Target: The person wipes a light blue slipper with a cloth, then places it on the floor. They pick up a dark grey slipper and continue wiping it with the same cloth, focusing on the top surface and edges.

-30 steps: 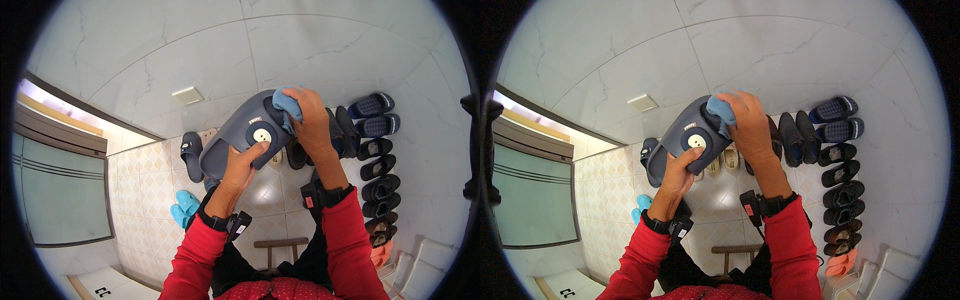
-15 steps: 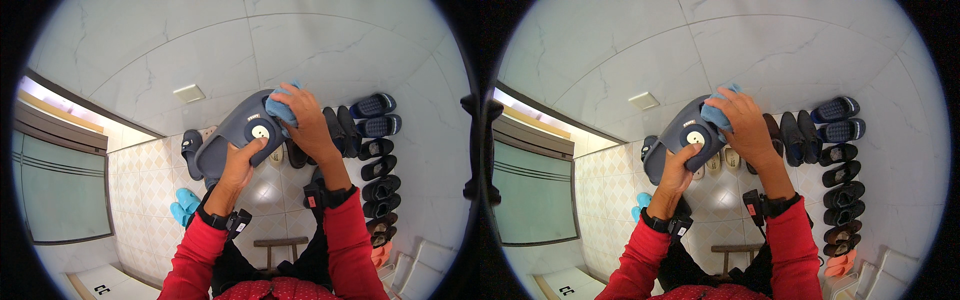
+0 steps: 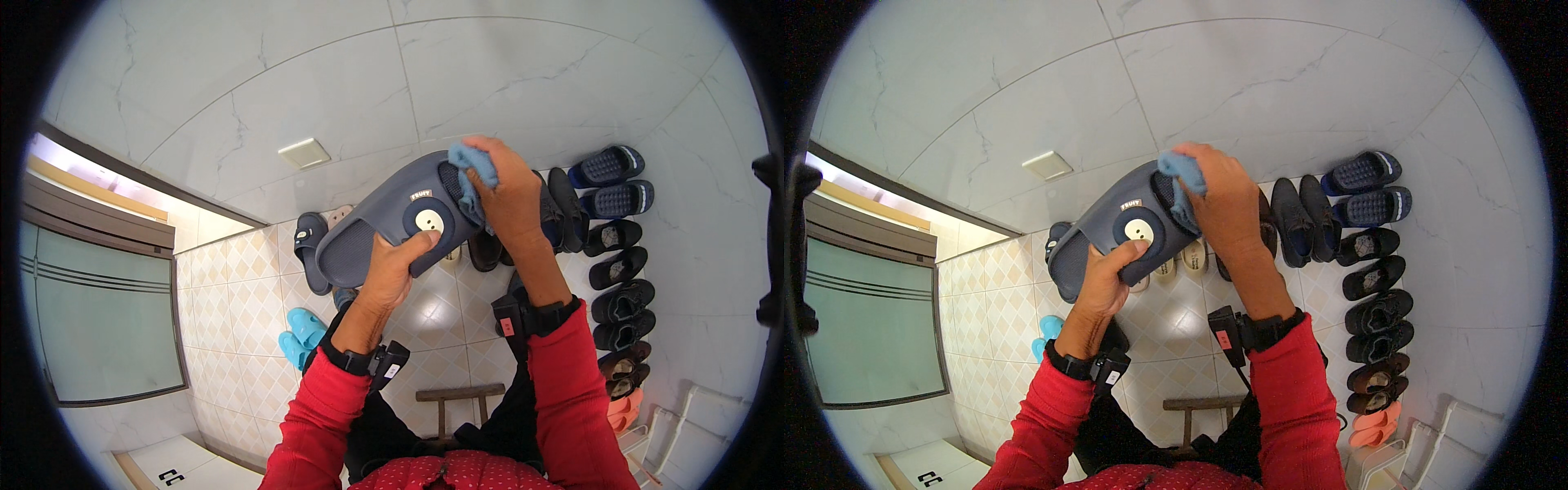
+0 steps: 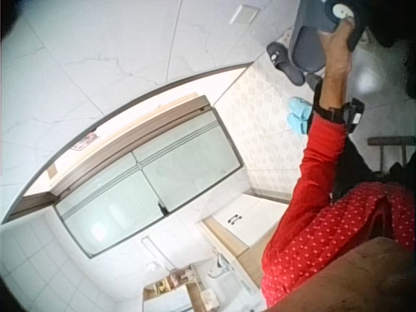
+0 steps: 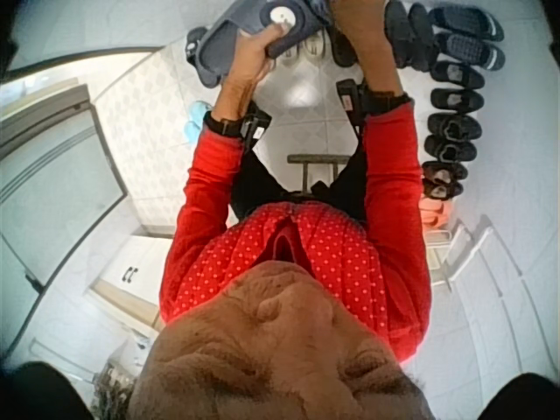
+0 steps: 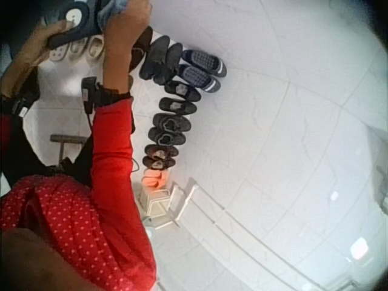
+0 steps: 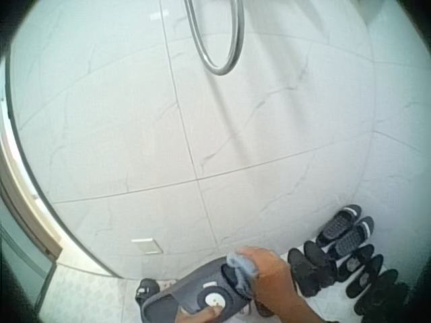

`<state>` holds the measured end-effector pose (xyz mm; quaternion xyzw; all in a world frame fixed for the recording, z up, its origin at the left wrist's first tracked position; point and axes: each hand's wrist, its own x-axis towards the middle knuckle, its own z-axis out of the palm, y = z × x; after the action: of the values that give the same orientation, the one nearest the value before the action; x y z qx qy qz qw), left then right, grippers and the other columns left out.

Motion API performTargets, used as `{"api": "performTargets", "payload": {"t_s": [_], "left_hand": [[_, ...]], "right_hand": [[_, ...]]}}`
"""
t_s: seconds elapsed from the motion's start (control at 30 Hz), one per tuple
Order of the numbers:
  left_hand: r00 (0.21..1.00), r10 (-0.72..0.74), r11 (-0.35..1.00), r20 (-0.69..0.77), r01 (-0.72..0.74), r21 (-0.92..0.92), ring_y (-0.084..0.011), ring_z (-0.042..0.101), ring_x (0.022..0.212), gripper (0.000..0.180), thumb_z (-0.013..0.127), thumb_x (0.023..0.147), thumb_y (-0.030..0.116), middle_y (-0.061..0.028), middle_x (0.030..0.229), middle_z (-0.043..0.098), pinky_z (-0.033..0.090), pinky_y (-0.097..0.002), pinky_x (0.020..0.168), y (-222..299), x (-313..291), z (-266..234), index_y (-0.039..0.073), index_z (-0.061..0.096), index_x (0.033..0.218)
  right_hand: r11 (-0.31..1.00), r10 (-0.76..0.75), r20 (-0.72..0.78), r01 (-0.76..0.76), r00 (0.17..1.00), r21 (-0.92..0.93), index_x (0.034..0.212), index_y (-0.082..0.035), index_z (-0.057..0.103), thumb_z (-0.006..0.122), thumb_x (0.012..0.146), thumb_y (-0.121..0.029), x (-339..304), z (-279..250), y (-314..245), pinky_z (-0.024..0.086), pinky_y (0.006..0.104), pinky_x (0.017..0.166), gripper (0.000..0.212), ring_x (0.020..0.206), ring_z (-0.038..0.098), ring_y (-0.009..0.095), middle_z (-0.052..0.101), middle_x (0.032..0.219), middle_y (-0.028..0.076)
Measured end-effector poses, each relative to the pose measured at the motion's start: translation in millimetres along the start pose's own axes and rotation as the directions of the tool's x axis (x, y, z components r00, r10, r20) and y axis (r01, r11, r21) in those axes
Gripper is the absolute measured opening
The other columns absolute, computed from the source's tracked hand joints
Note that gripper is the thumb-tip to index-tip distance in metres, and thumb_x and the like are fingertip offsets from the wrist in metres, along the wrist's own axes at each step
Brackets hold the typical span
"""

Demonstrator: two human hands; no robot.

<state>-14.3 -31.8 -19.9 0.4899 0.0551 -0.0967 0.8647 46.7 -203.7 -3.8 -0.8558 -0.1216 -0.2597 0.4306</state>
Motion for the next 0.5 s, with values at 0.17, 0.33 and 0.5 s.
{"api": "performTargets", "payload": {"t_s": [0.17, 0.33, 0.5], "left_hand": [[0.999, 0.031, 0.996, -0.028, -0.033, -0.081, -0.0150, 0.063, 0.097, 0.045, 0.067, 0.078, -0.002, -0.0056, 0.110, 0.064, 0.051, -0.0300, 0.088, 1.0, 2.0, -1.7, 0.002, 0.055, 0.121], [0.994, 0.063, 0.988, -0.087, -0.074, -0.134, -0.0171, 0.065, 0.098, 0.045, 0.067, 0.078, -0.001, -0.0074, 0.108, 0.065, 0.051, -0.0309, 0.089, 11.3, 4.7, -10.2, 0.000, 0.055, 0.121], [0.995, 0.071, 0.991, -0.075, -0.079, -0.111, -0.0169, 0.065, 0.097, 0.043, 0.066, 0.078, -0.002, -0.0076, 0.108, 0.065, 0.052, -0.0303, 0.088, 11.1, 3.9, -10.5, 0.000, 0.056, 0.120]], "right_hand": [[0.848, 0.439, 0.048, -0.431, 0.897, 0.308, 0.114, -0.007, 0.060, 0.068, 0.087, -0.017, 5.8, -6.8, -2.1, 0.048, 0.0358, 0.089, 0.031, 0.105, 0.063, 0.029, 0.066, 0.108, 0.014], [0.937, 0.065, 0.181, -0.122, 0.981, 0.328, 0.127, -0.007, 0.054, 0.067, 0.086, -0.009, 1.0, -13.2, -6.2, 0.046, 0.0350, 0.095, 0.043, 0.110, 0.061, 0.027, 0.063, 0.115, 0.015], [0.958, 0.022, 0.240, -0.089, 0.971, 0.274, 0.131, -0.006, 0.051, 0.068, 0.083, -0.002, -1.6, -16.7, -2.9, 0.046, 0.0320, 0.095, 0.051, 0.110, 0.062, 0.025, 0.063, 0.119, 0.015]]}}
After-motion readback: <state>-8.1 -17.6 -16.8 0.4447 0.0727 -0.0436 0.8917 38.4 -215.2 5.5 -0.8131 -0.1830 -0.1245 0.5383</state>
